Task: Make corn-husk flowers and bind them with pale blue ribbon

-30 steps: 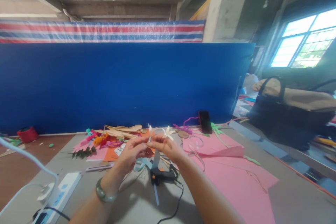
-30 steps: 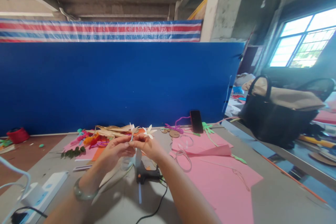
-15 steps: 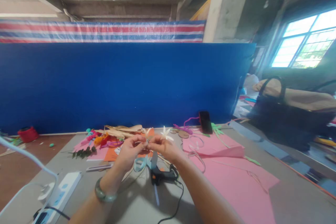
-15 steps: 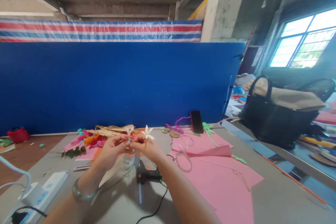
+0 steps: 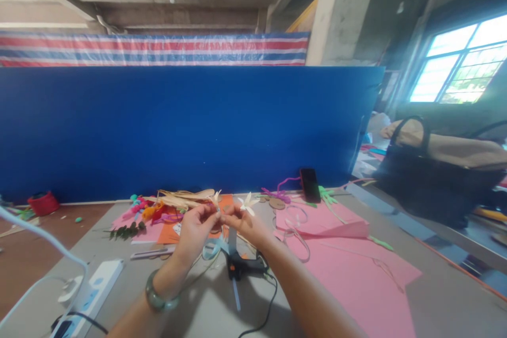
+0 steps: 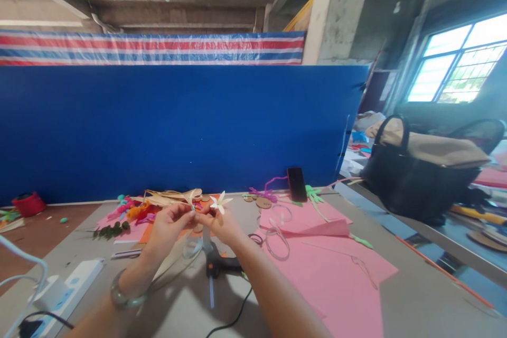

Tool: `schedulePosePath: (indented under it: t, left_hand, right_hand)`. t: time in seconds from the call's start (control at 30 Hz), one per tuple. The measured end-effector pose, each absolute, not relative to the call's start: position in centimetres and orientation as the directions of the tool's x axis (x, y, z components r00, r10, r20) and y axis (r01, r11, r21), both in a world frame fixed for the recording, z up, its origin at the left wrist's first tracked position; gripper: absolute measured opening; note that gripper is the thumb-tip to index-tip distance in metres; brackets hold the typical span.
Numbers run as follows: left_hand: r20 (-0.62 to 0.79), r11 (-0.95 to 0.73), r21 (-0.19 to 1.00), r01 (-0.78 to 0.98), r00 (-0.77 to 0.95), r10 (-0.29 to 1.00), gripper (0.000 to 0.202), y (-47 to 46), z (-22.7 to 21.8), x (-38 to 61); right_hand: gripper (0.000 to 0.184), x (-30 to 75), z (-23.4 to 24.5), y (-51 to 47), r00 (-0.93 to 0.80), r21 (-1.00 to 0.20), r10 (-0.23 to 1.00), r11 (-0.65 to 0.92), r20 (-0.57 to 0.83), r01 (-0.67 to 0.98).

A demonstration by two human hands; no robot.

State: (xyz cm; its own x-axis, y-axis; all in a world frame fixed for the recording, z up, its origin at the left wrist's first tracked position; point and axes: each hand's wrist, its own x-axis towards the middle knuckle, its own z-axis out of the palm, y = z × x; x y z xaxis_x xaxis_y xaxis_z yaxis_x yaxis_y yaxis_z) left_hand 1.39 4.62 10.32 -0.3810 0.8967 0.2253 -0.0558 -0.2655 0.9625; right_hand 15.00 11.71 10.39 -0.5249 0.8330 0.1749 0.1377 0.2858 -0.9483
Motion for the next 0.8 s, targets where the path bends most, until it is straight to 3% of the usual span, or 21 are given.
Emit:
schedulePosePath:
  t: [0.07,0.27,0.37,0.5,0.8]
  left_hand:
    - [0.252,-0.285,0.958,-0.029,-0.389,0.886,0.027,4.8,10.1,1.1]
    - [0.267,-0.291,0.957,0.015,-0.446,0.854,0.024,5.5,9.8,0.4]
    - [0.290,-0.308,0.951,0.029,-0.434,0.853,0.022,5.7,9.5,0.5]
    - [0.317,-0.324,0.944,0.054,-0.412,0.854,0.019,5.8,8.9,0.8]
    - [0.294,-0.313,0.950,0.021,-0.403,0.867,0.023,6.0,8.6,0.7]
  right_hand:
    - [0.020,15.5,11.3,11.5,-0.555,-0.954,0.819,0.265,0.145,0.142]
    - [0.010,17.4,12.9,11.0,-0.555,-0.935,0.758,0.331,0.343,-0.126]
    - [0.015,17.0,12.7,10.8,-0.630,-0.957,0.725,0.154,0.279,-0.246]
    - [0.026,15.9,12.4,10.4,-0.677,-0.973,0.713,0.035,0.185,-0.230]
    - [0.028,16.1,12.8,10.6,-0.591,-0.943,0.741,0.312,0.319,-0.117]
